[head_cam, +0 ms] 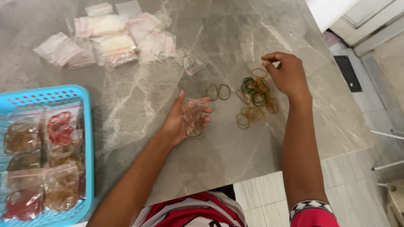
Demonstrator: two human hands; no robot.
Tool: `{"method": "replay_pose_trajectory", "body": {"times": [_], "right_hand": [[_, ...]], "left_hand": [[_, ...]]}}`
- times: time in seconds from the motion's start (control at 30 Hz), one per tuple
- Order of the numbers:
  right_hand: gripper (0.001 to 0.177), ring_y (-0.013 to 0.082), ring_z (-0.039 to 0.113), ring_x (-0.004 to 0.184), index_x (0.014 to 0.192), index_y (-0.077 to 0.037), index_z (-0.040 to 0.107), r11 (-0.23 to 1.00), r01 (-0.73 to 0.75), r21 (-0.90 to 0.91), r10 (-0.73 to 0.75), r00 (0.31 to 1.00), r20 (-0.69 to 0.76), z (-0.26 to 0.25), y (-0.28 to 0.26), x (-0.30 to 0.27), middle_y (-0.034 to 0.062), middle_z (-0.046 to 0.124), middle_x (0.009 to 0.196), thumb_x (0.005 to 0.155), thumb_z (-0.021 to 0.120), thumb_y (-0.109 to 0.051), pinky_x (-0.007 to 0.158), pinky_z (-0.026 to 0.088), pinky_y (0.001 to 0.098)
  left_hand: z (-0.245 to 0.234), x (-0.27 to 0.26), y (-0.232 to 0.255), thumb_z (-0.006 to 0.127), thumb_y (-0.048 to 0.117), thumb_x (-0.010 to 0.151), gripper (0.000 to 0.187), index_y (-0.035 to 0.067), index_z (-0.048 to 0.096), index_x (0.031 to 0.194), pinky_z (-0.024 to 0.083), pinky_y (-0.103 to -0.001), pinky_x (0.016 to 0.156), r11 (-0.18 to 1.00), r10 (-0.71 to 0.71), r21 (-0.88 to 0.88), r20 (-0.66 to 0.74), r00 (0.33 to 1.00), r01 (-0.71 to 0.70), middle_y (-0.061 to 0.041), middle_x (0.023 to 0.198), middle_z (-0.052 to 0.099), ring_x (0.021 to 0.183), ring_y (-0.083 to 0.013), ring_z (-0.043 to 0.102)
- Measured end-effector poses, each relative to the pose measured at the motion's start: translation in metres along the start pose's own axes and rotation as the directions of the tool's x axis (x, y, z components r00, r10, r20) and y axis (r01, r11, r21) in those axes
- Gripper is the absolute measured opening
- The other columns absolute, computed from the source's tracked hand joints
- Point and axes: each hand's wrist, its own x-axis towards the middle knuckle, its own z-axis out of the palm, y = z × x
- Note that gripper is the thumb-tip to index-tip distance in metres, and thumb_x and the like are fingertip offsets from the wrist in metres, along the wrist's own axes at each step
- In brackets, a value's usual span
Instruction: Place rubber bands into small plastic zip-lock bags.
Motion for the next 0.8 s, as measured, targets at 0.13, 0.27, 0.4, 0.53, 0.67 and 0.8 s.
{"method": "replay_pose_trajectory", "body": {"times": [0.13,0.27,0.4,0.53,0.67,0.8], "right_hand": [[0.021,0.0389,0.071,0.081,0.115,-0.015,0.078,0.987,-0.096,-0.132,0.1,0.995,0.03,0.045,0.095,0.017,0.0095,0.077,0.102,0.095,0.071,-0.018,0.071,0.054,0.0495],[0.018,0.0437,0.07,0.093,0.109,-0.017,0.079,0.99,-0.095,-0.105,0.098,0.995,0.022,0.074,0.12,0.012,0.0157,0.072,0.1,0.093,0.076,-0.024,0.082,0.056,0.0508],[0.009,0.037,0.071,0.094,0.101,-0.021,0.077,0.975,-0.103,-0.195,0.095,0.994,-0.053,0.074,0.122,0.008,0.0076,0.07,0.098,0.096,0.076,-0.029,0.084,0.055,0.0473],[0.005,0.0284,0.068,0.076,0.101,-0.016,0.074,0.995,-0.077,-0.058,0.07,0.991,-0.114,0.044,0.103,0.001,0.0065,0.07,0.092,0.099,0.075,-0.021,0.071,0.053,0.0393],[0.006,0.0277,0.067,0.073,0.102,-0.015,0.076,0.998,-0.062,0.023,0.063,0.997,-0.047,0.039,0.092,-0.008,0.0077,0.073,0.091,0.096,0.076,-0.016,0.068,0.051,0.0379],[0.012,0.0412,0.072,0.095,0.103,-0.011,0.076,0.985,-0.051,-0.166,0.076,0.987,0.144,0.039,0.08,-0.009,0.0136,0.077,0.096,0.094,0.072,-0.017,0.086,0.052,0.0508]], "left_hand": [[0.008,-0.003,0.005,0.039,0.078,0.092,0.095,0.0,0.051,0.146,0.064,-0.042,0.081,0.996,-0.005,0.086,-0.011,1.0,0.006,-0.016,0.11,0.072,0.091,-0.0286,0.075],[0.005,-0.004,0.004,0.039,0.077,0.092,0.094,0.0,0.052,0.145,0.064,-0.043,0.079,0.995,-0.025,0.093,-0.042,0.999,0.029,-0.018,0.108,0.073,0.09,-0.0302,0.076],[0.013,-0.007,0.008,0.038,0.075,0.093,0.094,-0.003,0.051,0.144,0.065,-0.044,0.077,0.989,-0.019,0.142,-0.066,0.998,0.029,-0.019,0.107,0.072,0.089,-0.0317,0.076],[0.012,-0.006,0.008,0.035,0.075,0.093,0.095,-0.003,0.05,0.145,0.064,-0.043,0.079,0.985,-0.025,0.171,-0.078,0.997,0.038,-0.019,0.109,0.072,0.091,-0.031,0.075],[0.009,-0.007,0.006,0.035,0.076,0.094,0.095,-0.002,0.05,0.145,0.064,-0.044,0.079,0.988,-0.037,0.149,-0.083,0.996,0.05,-0.019,0.109,0.071,0.091,-0.032,0.075],[0.013,-0.007,0.007,0.037,0.076,0.093,0.096,-0.004,0.049,0.145,0.064,-0.044,0.079,0.987,-0.04,0.152,-0.093,0.995,0.054,-0.02,0.109,0.071,0.091,-0.0321,0.075]]}}
